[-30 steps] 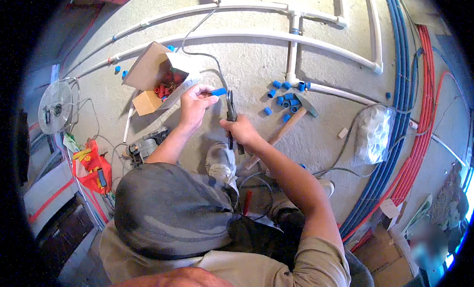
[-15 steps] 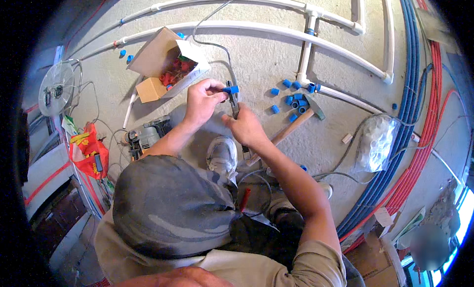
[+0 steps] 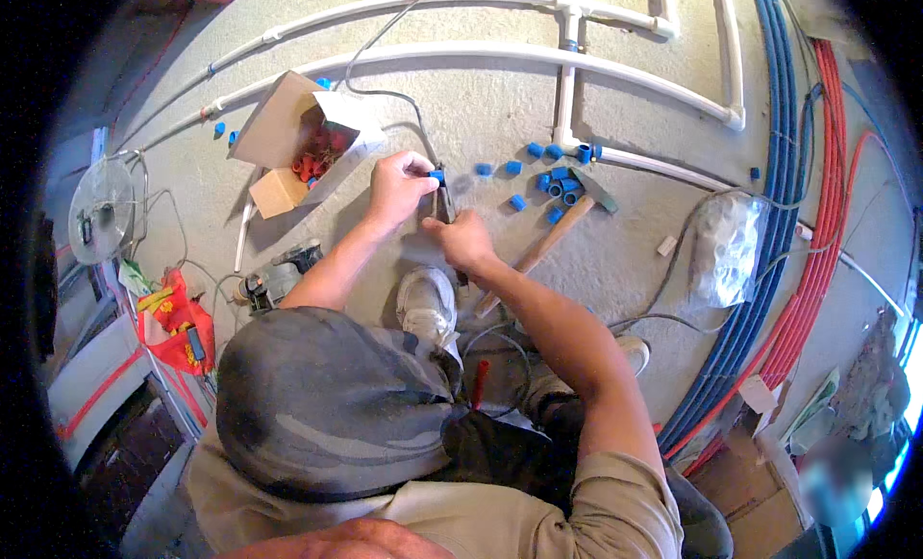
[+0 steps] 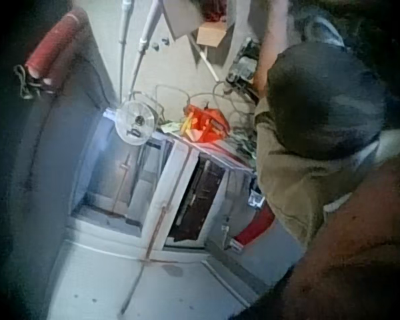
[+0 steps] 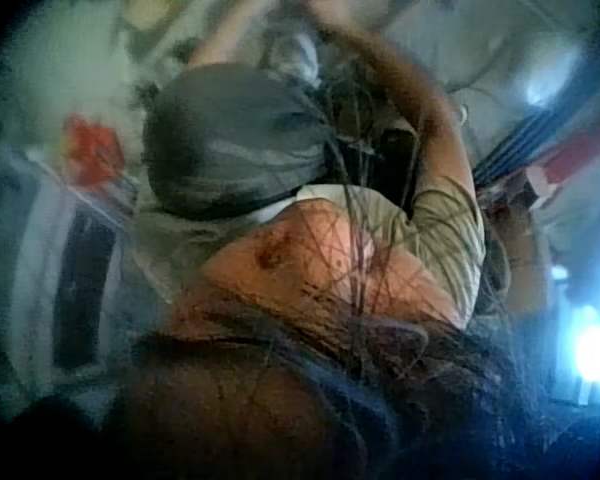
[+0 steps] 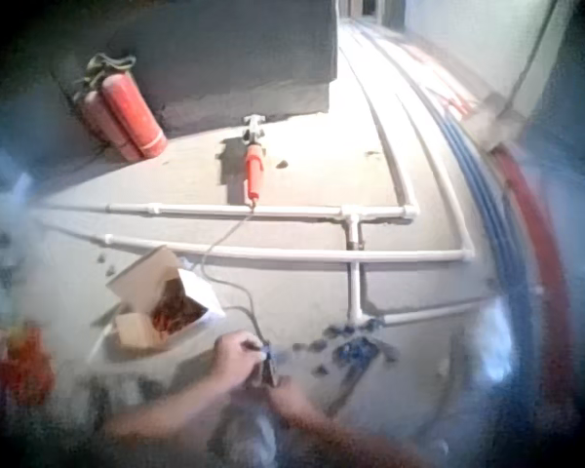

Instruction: The person walks around a construction site, picks up a hammer, and then sits on the floor to work on white pipes. They use pliers to cut blue plastic pipe fittings and a hammer to tap the fittings onto the pipes.

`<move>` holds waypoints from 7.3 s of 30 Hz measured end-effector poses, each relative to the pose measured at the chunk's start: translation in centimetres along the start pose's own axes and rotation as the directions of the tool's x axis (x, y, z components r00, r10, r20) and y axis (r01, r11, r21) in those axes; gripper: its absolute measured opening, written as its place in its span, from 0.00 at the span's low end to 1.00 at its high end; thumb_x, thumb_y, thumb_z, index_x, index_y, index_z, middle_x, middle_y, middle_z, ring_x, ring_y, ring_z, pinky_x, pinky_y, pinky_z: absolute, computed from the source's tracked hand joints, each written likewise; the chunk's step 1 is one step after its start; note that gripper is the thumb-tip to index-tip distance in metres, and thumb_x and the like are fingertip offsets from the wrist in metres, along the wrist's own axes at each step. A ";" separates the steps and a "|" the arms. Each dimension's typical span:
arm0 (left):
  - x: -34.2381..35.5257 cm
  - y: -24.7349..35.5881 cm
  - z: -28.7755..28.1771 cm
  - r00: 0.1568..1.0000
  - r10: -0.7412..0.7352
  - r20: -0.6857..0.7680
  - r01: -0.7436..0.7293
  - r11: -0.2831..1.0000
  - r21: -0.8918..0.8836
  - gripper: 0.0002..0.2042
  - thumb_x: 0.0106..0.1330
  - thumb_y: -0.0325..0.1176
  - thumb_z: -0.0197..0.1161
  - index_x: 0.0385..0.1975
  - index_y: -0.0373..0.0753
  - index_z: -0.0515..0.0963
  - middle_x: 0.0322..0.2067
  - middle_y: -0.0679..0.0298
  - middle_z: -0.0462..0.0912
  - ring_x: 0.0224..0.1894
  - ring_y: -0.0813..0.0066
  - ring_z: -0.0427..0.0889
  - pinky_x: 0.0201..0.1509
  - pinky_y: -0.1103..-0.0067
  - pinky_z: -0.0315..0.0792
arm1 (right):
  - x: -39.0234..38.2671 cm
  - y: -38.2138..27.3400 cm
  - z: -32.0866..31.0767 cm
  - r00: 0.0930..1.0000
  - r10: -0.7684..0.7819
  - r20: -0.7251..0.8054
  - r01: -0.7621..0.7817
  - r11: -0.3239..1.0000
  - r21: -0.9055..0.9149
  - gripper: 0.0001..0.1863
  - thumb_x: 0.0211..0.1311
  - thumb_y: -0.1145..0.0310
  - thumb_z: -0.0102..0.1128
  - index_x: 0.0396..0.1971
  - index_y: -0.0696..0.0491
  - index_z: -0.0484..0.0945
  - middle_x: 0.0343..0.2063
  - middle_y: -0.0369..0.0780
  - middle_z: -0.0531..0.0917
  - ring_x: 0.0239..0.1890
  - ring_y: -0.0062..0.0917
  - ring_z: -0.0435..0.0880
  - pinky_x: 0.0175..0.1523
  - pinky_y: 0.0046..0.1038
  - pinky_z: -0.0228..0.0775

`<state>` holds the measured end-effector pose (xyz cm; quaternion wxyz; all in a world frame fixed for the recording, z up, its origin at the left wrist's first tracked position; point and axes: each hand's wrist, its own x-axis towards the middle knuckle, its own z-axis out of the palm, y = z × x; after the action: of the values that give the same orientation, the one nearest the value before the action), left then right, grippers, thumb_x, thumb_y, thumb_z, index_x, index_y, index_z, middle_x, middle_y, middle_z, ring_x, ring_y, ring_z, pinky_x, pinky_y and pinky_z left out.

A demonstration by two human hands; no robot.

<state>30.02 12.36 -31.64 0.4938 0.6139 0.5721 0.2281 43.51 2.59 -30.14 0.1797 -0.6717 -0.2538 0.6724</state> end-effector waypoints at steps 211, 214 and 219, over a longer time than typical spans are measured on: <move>-0.4 6.5 -6.1 0.794 0.607 0.030 -0.505 0.631 0.589 0.11 0.56 0.22 0.71 0.40 0.35 0.83 0.44 0.56 0.81 0.51 0.57 0.80 0.58 0.67 0.72 | -8.9 4.1 -12.9 0.971 0.029 0.237 0.037 0.962 -0.269 0.20 0.64 0.54 0.67 0.36 0.59 0.79 0.24 0.41 0.82 0.26 0.30 0.82 0.35 0.37 0.72; 0.0 7.2 3.0 0.713 0.560 0.421 -0.680 0.700 0.220 0.11 0.61 0.29 0.70 0.42 0.36 0.80 0.44 0.52 0.80 0.46 0.50 0.82 0.49 0.65 0.78 | -9.0 3.8 -13.7 0.952 0.096 0.290 0.055 0.880 -0.472 0.24 0.62 0.52 0.66 0.40 0.61 0.82 0.26 0.46 0.86 0.29 0.40 0.86 0.41 0.44 0.75; 1.5 5.9 11.7 0.631 0.440 0.640 -0.703 0.672 0.232 0.12 0.62 0.31 0.69 0.41 0.36 0.74 0.39 0.52 0.78 0.43 0.46 0.81 0.46 0.60 0.77 | -9.6 5.9 -14.2 0.951 0.141 0.274 0.030 0.844 -0.536 0.23 0.62 0.51 0.65 0.34 0.61 0.81 0.24 0.47 0.85 0.29 0.39 0.86 0.40 0.43 0.75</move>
<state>43.04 10.59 -31.75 0.3684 0.9031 0.2141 0.0543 58.58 -6.35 -25.36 -0.0750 -0.5911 -0.4354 0.6748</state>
